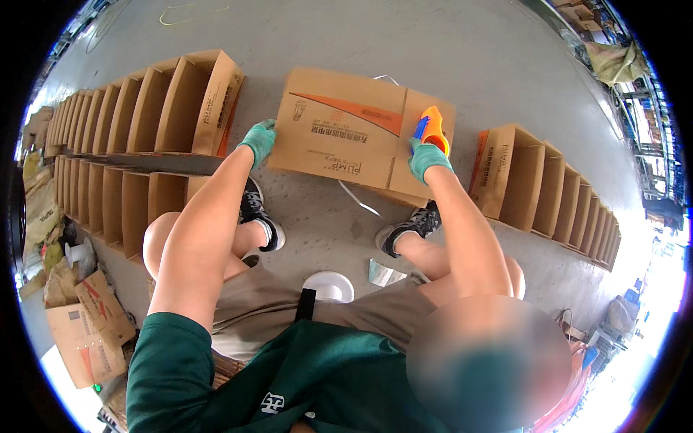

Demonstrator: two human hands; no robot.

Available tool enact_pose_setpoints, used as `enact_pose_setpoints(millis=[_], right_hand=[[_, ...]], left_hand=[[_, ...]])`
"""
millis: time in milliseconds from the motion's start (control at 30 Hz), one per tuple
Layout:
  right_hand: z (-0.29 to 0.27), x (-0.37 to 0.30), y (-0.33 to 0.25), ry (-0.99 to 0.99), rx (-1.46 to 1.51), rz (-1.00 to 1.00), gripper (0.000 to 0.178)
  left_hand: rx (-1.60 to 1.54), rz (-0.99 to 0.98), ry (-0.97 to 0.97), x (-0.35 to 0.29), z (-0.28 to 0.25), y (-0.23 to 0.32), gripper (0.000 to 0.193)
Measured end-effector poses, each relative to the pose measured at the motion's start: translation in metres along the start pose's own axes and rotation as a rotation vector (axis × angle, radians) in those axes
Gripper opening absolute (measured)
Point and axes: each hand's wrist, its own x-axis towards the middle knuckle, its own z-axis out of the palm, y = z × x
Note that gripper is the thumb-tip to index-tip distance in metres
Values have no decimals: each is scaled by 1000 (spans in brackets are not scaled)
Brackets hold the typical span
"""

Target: The person sits on the floor and repeatedly assembles and seals cardboard boxes. They fold the flaps of each box and use a handheld tape dispenser to apply tape across the seams. The person then stacks the sealed boxes to the side.

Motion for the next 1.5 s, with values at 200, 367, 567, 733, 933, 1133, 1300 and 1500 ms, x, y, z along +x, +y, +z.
enact_pose_setpoints(millis=[200, 367, 567, 733, 933, 1133, 1300, 1500], right_hand=[[26, 8, -7, 232, 79, 4, 43], [18, 6, 0, 297, 83, 32, 41], [11, 4, -1, 266, 206, 130, 37], [45, -8, -1, 335, -93, 74, 36], [-161, -95, -80, 261, 128, 95, 45], [-161, -113, -79, 748, -194, -129, 67], [-145, -119, -80, 749, -40, -209, 74], [-119, -115, -79, 890, -74, -347, 69]], left_hand=[[47, 74, 187, 7, -15, -8, 43], [16, 169, 237, -16, -18, 36, 35], [-150, 291, 672, -7, -107, 7, 25], [-314, 440, 688, -19, -119, -9, 34], [-413, 478, 665, -37, -116, -20, 40], [-400, 548, 618, -51, -110, -13, 43], [-403, 513, 637, -57, -105, -18, 41], [-289, 412, 699, -39, -111, -46, 36]])
